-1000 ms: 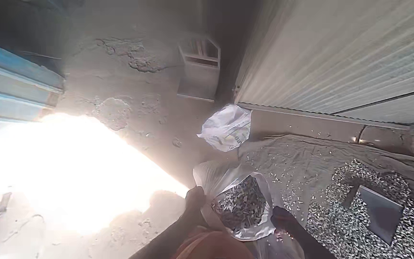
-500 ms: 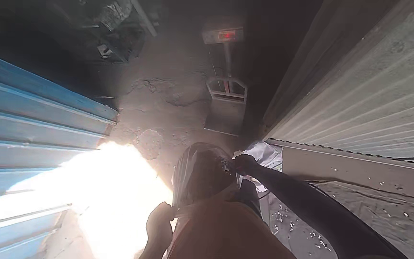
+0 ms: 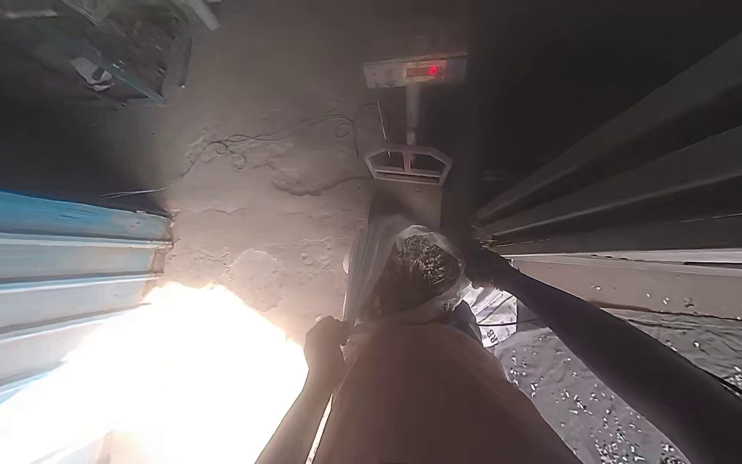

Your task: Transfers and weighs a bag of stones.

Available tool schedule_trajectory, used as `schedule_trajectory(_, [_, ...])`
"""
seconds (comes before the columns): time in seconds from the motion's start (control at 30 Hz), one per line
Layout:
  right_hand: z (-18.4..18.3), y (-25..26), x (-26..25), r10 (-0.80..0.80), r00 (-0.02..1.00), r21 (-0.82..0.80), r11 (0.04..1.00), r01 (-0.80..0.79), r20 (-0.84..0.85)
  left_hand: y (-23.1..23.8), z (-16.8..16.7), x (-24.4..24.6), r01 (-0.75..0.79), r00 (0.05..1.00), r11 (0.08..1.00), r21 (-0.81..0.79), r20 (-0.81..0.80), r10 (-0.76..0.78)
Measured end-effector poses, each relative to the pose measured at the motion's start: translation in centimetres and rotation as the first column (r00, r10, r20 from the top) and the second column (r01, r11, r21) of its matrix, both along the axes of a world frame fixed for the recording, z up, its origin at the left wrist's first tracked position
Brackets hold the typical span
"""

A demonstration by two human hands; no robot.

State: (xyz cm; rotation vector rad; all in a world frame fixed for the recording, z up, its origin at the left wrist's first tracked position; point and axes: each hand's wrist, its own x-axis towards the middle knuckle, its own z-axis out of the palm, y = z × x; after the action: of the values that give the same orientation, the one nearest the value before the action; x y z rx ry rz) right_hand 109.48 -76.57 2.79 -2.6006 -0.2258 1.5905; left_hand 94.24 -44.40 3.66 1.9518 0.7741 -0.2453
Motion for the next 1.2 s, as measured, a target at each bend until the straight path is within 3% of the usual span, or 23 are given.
schedule_trajectory(0.1, [-0.7,0.8,1.4,-0.075,0.996,-0.137,0.988,0.066,-0.057,1.5,-0.6,6.9,0.3,0.908,0.943,0.146,-0.346,-0.236])
schedule_trajectory(0.17, [-1.6,-0.1,3.2,-0.194,0.98,-0.188,0.965,0.181,-0.053,1.3,-1.1,12.8,0.458,0.792,0.88,0.124,-0.507,-0.34])
schedule_trajectory(0.23, [-3.1,-0.9,5.0,-0.274,0.959,-0.233,0.939,0.252,-0.066,1.2,-2.1,17.4,0.461,0.806,0.885,0.07,-0.449,-0.385])
schedule_trajectory(0.3, [-5.2,-1.1,7.7,-0.3,0.95,-0.264,0.927,0.268,-0.089,1.3,-4.7,21.8,0.382,0.893,0.924,0.027,-0.269,-0.361])
schedule_trajectory(0.4, [-8.0,0.1,12.3,-0.377,0.925,-0.282,0.895,0.347,-0.058,1.0,-8.6,29.0,0.422,0.857,0.906,0.038,-0.342,-0.385])
schedule_trajectory(0.47, [-7.8,0.2,17.2,-0.402,0.916,-0.217,0.895,0.39,-0.01,1.2,-11.6,33.8,0.259,0.962,0.966,-0.025,-0.079,-0.26])
schedule_trajectory(0.57, [-8.4,-0.6,20.4,-0.332,0.94,-0.17,0.933,0.316,-0.073,1.1,-12.3,37.1,-0.116,0.991,0.941,-0.319,0.029,0.133])
schedule_trajectory(0.63, [-9.0,-1.8,22.7,-0.349,0.935,-0.127,0.932,0.34,-0.061,-0.8,-11.9,40.5,-0.207,0.966,0.894,-0.398,0.065,0.252])
schedule_trajectory(0.73, [-10.1,-2.3,25.1,-0.481,0.877,-0.025,0.877,0.48,-0.007,-2.3,-11.7,44.1,-0.24,0.953,0.889,-0.391,0.081,0.293])
schedule_trajectory(0.83, [-8.0,-2.0,25.7,-0.512,0.859,-0.031,0.858,0.512,0.019,-1.3,-12.7,44.8,-0.284,0.952,0.904,-0.321,0.016,0.305])
schedule_trajectory(0.93, [-6.3,-4.0,26.5,-0.531,0.84,-0.059,0.84,0.539,0.117,-2.4,-10.7,45.1,-0.252,0.968,0.953,-0.17,-0.047,0.248])
schedule_trajectory(1.07, [-5.4,-5.3,25.2,-0.501,0.853,-0.078,0.854,0.515,0.149,-1.1,-9.0,42.6,0.01,1.0,1.0,-0.001,-0.019,-0.01])
schedule_trajectory(1.2, [-6.3,-5.5,23.2,-0.543,0.807,-0.046,0.823,0.567,0.231,0.9,-6.1,39.8,0.223,0.974,0.942,0.25,-0.018,-0.226])
